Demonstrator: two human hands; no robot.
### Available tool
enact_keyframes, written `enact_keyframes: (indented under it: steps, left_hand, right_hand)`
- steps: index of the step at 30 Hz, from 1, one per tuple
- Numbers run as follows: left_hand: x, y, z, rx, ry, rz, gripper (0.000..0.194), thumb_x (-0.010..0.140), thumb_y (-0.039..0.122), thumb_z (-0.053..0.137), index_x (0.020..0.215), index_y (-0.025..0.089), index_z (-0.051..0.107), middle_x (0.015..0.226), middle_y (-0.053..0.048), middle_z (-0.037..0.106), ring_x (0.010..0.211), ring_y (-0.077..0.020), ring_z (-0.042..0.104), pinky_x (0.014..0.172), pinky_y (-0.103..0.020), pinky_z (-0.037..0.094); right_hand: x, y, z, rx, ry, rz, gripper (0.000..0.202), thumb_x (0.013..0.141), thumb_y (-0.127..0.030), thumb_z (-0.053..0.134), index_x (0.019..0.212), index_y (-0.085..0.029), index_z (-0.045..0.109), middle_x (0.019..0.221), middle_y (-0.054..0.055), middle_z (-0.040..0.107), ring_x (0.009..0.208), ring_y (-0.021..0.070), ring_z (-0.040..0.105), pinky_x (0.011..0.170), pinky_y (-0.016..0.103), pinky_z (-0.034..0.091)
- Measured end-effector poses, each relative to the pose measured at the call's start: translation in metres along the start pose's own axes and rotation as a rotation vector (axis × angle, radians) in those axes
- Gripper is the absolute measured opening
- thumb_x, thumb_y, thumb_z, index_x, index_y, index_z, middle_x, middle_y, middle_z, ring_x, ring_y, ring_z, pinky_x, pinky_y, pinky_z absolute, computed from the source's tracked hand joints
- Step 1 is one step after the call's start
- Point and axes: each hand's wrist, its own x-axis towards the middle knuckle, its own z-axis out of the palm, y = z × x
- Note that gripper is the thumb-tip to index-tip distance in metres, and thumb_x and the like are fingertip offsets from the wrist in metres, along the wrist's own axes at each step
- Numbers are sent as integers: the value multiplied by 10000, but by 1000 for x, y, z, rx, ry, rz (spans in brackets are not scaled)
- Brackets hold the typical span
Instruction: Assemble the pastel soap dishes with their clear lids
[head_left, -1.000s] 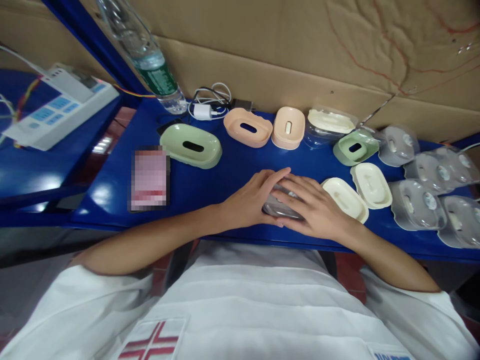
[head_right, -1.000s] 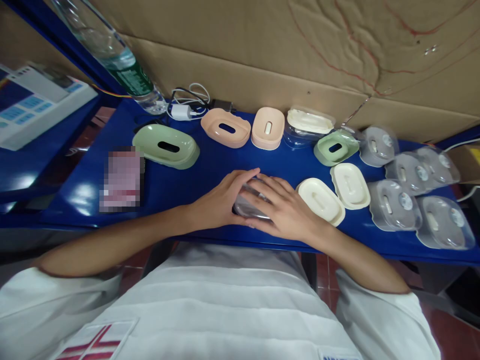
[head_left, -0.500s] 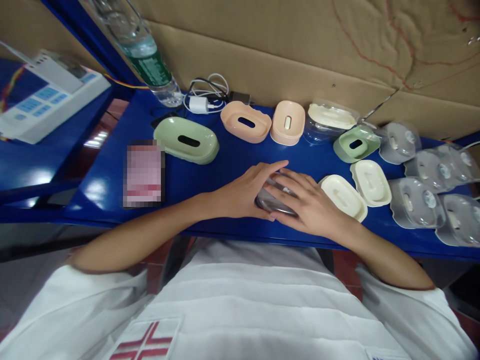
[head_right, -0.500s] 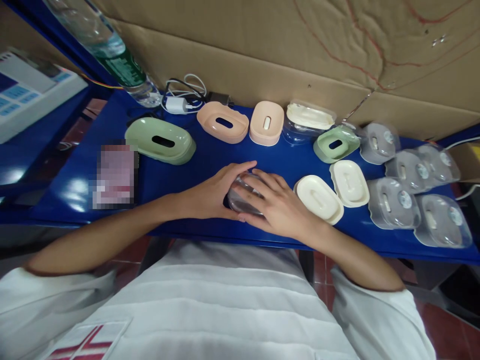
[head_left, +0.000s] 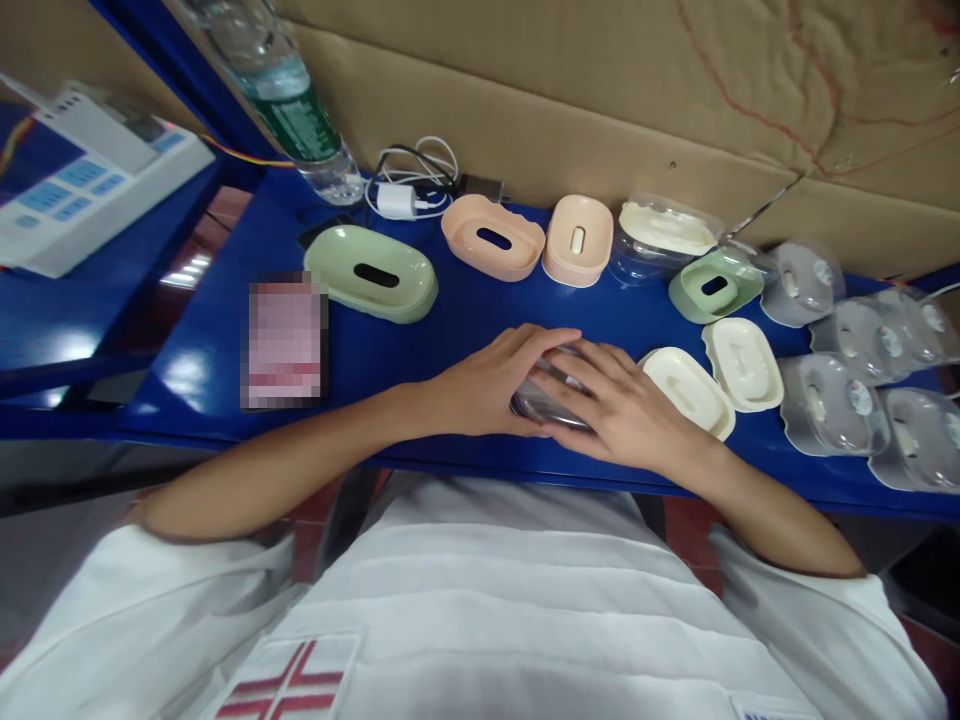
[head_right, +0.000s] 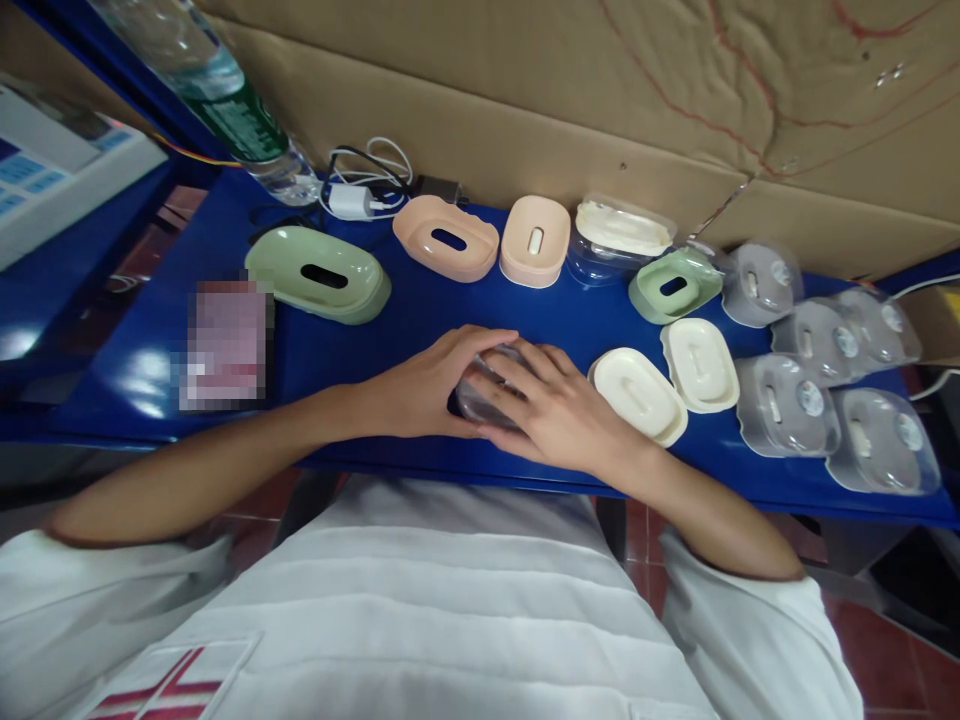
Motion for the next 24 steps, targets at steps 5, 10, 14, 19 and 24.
enact_keyframes:
  steps: [5, 10, 14, 19, 24]
  left_hand:
    - [-2, 8, 3, 58, -7, -9, 1036, 838, 356, 910, 1682, 234, 322, 1538, -200, 535, 1443, -388, 529, 1201, -596, 485]
    - [-3, 9, 5, 84, -16, -7, 1020, 870, 338, 871, 1696, 287, 275, 1557, -188, 511, 1464, -376, 513, 1206, -613, 478]
    - [-3, 5, 6, 92, -7, 6, 1025, 853, 405, 893, 1687, 268, 313, 1521, -199, 535, 1433, -385, 537, 1191, -618, 485]
    - [-4, 7, 3, 100, -33, -5, 1065, 848, 423, 903, 1696, 262, 280, 1537, -203, 520, 1436, -384, 534, 1189, -617, 485]
    - [-5, 8, 0, 127, -39, -14, 1055, 859, 419, 899, 1683, 294, 253, 1615, -189, 477, 1495, -391, 503, 1202, -633, 476]
  right_hand:
    - [-6, 5, 5, 74, 5, -9, 489, 1073, -450, 605, 1511, -235, 644, 1460, 154, 685, 1406, 388, 577, 1118, 576, 489]
    - [-9, 5, 11, 107, 63, 31, 504, 1059, -450, 617, 1507, -221, 641, 1478, 176, 667, 1440, 394, 560, 1103, 569, 506]
    - [-9, 2, 13, 92, 54, 33, 508, 1049, -435, 632, 1510, -222, 631, 1479, 177, 666, 1444, 399, 558, 1129, 595, 493]
    - [-9, 5, 11, 166, 74, 25, 591, 1026, -463, 669, 1534, -175, 577, 1518, 206, 642, 1471, 390, 555, 1156, 611, 479]
    - [-15, 12, 2, 197, -4, 50, 620, 1010, -469, 694, 1545, -195, 543, 1639, 205, 548, 1608, 387, 415, 1304, 738, 233]
